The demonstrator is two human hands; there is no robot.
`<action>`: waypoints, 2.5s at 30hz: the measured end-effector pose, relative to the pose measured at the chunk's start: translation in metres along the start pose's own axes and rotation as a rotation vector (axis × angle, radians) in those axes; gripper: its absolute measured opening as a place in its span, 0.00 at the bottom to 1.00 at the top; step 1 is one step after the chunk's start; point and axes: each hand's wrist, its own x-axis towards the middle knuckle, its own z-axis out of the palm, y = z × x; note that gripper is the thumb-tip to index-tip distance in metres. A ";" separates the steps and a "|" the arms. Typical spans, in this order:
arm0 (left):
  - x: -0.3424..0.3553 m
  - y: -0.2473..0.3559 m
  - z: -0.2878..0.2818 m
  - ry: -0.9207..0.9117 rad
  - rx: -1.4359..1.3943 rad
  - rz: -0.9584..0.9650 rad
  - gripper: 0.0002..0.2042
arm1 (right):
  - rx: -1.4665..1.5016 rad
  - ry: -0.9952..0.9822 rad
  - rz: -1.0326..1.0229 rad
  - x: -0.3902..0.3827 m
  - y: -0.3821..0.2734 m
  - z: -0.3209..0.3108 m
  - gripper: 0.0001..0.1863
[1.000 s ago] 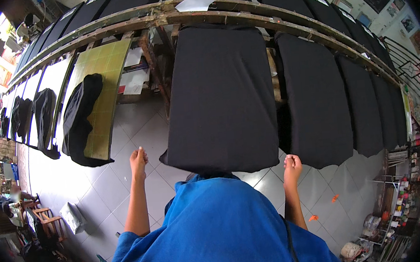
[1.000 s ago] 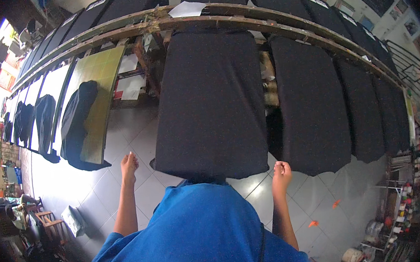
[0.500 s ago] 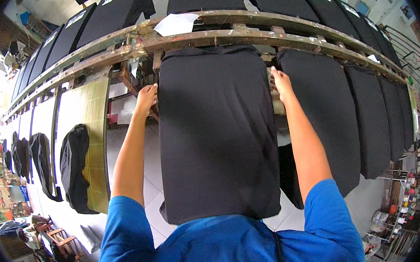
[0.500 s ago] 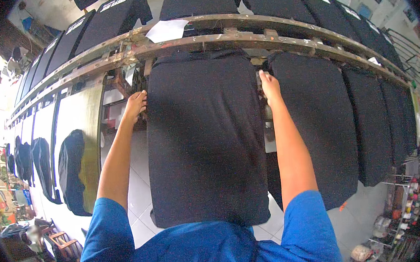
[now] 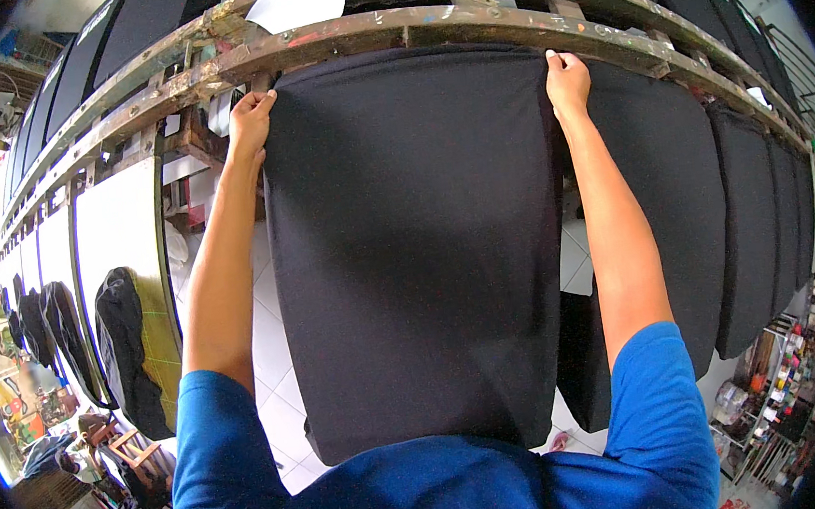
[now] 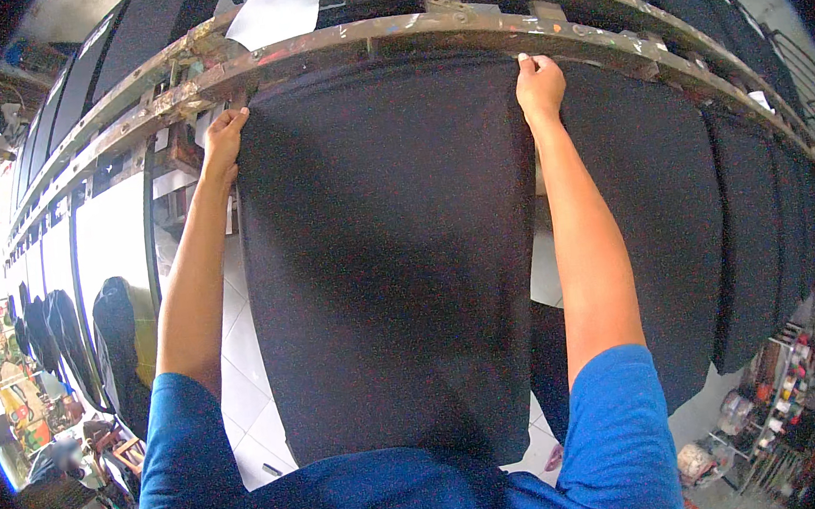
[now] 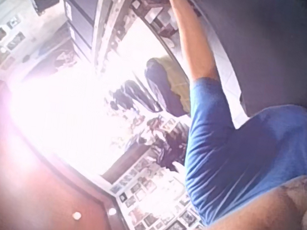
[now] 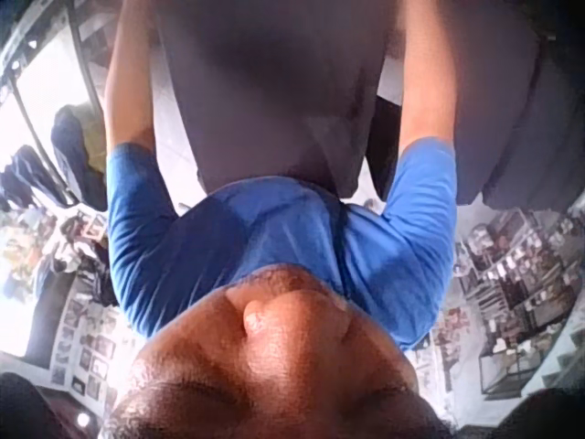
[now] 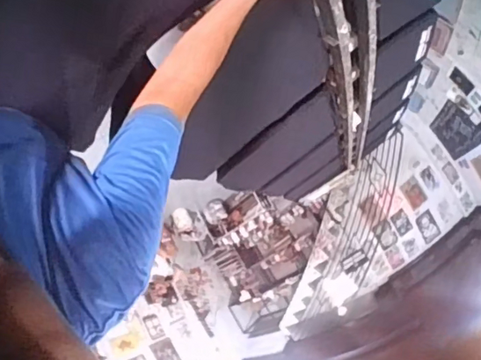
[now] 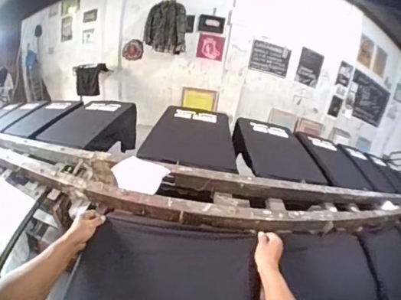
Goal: The person lays out a black t-shirt on a wooden frame, smooths it, and then uses a screen printing frame with a squeegee to apply white ink onto the fabric. The person repeats this process on multiple shirts.
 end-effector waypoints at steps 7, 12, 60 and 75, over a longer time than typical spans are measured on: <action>0.001 0.001 0.007 -0.025 0.073 -0.042 0.14 | -0.297 -0.221 -0.158 -0.007 0.012 -0.005 0.19; -0.075 -0.026 -0.025 -0.200 -0.332 -0.221 0.25 | 0.083 -0.347 0.167 -0.092 0.029 -0.047 0.26; -0.577 -0.099 -0.156 0.222 -0.916 -0.180 0.09 | 1.006 -0.176 0.737 -0.621 0.009 -0.328 0.10; -0.576 -0.118 -0.159 0.114 -0.833 -0.433 0.11 | 0.942 -0.110 0.713 -0.621 0.028 -0.321 0.10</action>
